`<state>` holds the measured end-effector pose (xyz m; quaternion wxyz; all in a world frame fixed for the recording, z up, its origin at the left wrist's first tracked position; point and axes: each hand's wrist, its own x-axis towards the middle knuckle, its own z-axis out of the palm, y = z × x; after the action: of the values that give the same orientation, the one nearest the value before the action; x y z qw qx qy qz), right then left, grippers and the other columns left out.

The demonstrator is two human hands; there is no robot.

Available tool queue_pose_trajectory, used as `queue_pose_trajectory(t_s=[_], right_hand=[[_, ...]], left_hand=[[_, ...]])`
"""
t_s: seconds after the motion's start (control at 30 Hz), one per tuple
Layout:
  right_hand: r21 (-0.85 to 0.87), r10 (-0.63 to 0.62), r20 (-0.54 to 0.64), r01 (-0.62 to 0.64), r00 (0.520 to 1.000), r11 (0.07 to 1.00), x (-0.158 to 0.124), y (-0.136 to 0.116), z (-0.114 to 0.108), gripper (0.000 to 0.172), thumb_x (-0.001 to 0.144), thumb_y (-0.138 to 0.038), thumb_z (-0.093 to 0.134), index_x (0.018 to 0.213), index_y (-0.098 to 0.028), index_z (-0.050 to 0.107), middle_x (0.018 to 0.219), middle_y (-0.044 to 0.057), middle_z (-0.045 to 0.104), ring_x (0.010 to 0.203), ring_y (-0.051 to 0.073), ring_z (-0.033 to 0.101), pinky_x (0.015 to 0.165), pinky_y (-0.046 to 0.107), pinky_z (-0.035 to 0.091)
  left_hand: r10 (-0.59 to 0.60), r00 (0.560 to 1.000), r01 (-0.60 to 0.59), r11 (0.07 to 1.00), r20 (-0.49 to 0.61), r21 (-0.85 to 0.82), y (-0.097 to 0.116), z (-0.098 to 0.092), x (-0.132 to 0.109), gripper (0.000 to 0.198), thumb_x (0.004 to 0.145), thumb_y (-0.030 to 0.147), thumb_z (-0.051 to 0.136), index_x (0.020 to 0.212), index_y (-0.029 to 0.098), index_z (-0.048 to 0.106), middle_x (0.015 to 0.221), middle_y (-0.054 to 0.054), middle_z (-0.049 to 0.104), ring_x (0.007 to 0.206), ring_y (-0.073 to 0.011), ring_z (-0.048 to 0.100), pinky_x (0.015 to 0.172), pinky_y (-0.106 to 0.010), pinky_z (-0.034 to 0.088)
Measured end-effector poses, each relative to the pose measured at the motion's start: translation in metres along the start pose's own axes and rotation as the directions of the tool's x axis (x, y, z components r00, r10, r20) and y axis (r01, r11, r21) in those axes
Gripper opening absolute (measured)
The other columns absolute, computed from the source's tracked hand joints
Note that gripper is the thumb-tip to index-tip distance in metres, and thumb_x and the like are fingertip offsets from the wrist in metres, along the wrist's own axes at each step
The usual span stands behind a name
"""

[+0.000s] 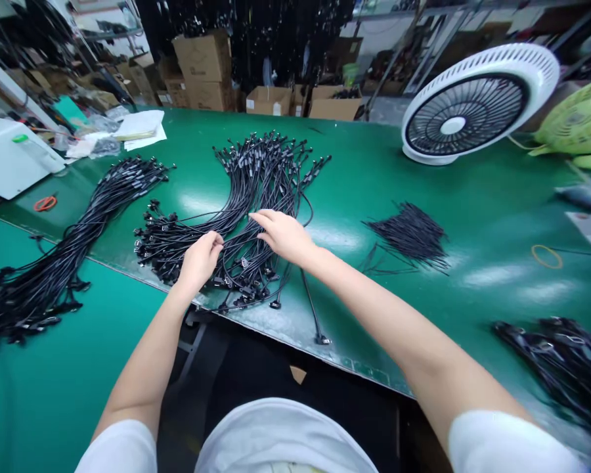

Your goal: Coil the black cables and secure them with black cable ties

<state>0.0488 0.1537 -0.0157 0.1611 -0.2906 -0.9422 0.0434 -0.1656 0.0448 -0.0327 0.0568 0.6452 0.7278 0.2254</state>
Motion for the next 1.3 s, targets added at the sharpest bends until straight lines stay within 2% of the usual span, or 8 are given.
queue_pose_trajectory(t_s=[0.17, 0.37, 0.5, 0.7, 0.8, 1.0, 1.17, 1.3], right_hand=[[-0.162, -0.079, 0.179, 0.108, 0.981, 0.981, 0.051, -0.009, 0.017, 0.027, 0.095, -0.013, 0.039, 0.103, -0.012, 0.065, 0.104, 0.013, 0.066, 0.097, 0.023, 0.058, 0.091, 0.038, 0.039], [-0.35, -0.302, -0.188, 0.223, 0.935, 0.91, 0.048, -0.009, -0.055, 0.04, 0.102, -0.018, 0.022, 0.109, -0.016, 0.062, 0.097, 0.01, 0.064, 0.091, 0.02, 0.052, 0.085, 0.034, 0.036], [-0.427, -0.022, -0.299, -0.113, 0.954, 0.897, 0.044, 0.041, -0.117, 0.035, 0.102, -0.018, 0.029, 0.11, -0.015, 0.063, 0.101, 0.01, 0.065, 0.091, 0.019, 0.054, 0.072, 0.03, 0.033], [-0.483, 0.285, -0.275, -0.388, 0.918, 0.785, -0.011, 0.108, -0.195, 0.047, 0.104, -0.039, 0.027, 0.125, -0.012, 0.059, 0.105, 0.012, 0.066, 0.085, 0.011, 0.058, 0.065, 0.026, 0.029], [-0.536, 0.316, -0.178, -0.362, 0.932, 0.763, -0.052, 0.101, -0.203, 0.045, 0.102, -0.04, 0.033, 0.124, -0.011, 0.059, 0.093, 0.011, 0.066, 0.066, 0.008, 0.056, 0.058, 0.025, 0.023], [-0.501, 0.243, 0.149, -0.139, 0.959, 0.854, -0.146, 0.015, -0.149, 0.018, 0.087, -0.006, 0.049, 0.094, -0.013, 0.064, 0.075, 0.007, 0.063, 0.048, 0.01, 0.046, 0.05, 0.027, 0.015], [-0.057, -0.119, 0.276, 0.139, 0.954, 0.989, -0.195, -0.055, -0.128, 0.018, 0.094, -0.018, 0.046, 0.094, -0.019, 0.063, 0.077, 0.002, 0.063, 0.06, 0.011, 0.052, 0.051, 0.026, 0.019], [-0.06, 0.067, 0.075, -0.062, 0.995, 0.996, -0.202, -0.047, -0.132, 0.027, 0.099, -0.026, 0.04, 0.099, -0.018, 0.065, 0.084, 0.004, 0.065, 0.072, 0.012, 0.057, 0.054, 0.025, 0.022]], left_hand=[[0.055, 0.996, -0.058, 0.997, 0.07, 0.045, -0.01, 0.0, 0.007, 0.025, 0.091, 0.026, 0.051, 0.11, 0.016, 0.064, 0.112, -0.013, 0.067, 0.104, -0.0266, 0.062, 0.094, -0.038, 0.045], [-0.015, 0.992, -0.011, 0.978, -0.123, -0.209, -0.004, -0.038, -0.005, 0.031, 0.096, 0.034, 0.041, 0.098, 0.019, 0.068, 0.081, -0.004, 0.068, 0.076, -0.0161, 0.062, 0.075, -0.026, 0.045], [-0.129, 0.967, 0.046, 0.937, -0.222, -0.346, -0.001, -0.089, -0.021, 0.03, 0.094, 0.041, 0.045, 0.097, 0.02, 0.066, 0.06, 0.003, 0.052, 0.055, -0.0122, 0.048, 0.057, -0.023, 0.037], [-0.101, 0.992, 0.118, 0.957, 0.077, -0.265, -0.037, -0.126, -0.042, 0.032, 0.09, 0.045, 0.049, 0.075, 0.02, 0.063, 0.067, 0.001, 0.058, 0.067, -0.0147, 0.052, 0.063, -0.024, 0.039], [-0.133, 0.973, 0.208, 0.854, 0.187, -0.477, -0.032, -0.115, -0.056, 0.036, 0.087, 0.05, 0.054, 0.073, 0.018, 0.064, 0.057, 0.002, 0.048, 0.054, -0.0115, 0.042, 0.053, -0.023, 0.033], [-0.017, 0.899, 0.431, 0.221, 0.438, -0.875, 0.054, -0.06, -0.062, 0.04, 0.073, 0.053, 0.074, 0.078, 0.014, 0.065, 0.052, 0.007, 0.043, 0.04, -0.0032, 0.029, 0.04, -0.018, 0.022], [0.124, 0.851, 0.486, 0.182, 0.51, -0.855, 0.131, 0.008, -0.066, 0.04, 0.075, 0.053, 0.073, 0.083, 0.014, 0.068, 0.072, -0.004, 0.066, 0.069, -0.0128, 0.063, 0.063, -0.022, 0.049], [0.328, 0.79, 0.47, 0.221, 0.519, -0.855, 0.175, 0.037, -0.09, 0.034, 0.086, 0.049, 0.064, 0.081, 0.016, 0.067, 0.079, -0.004, 0.068, 0.08, -0.014, 0.064, 0.079, -0.025, 0.049]])
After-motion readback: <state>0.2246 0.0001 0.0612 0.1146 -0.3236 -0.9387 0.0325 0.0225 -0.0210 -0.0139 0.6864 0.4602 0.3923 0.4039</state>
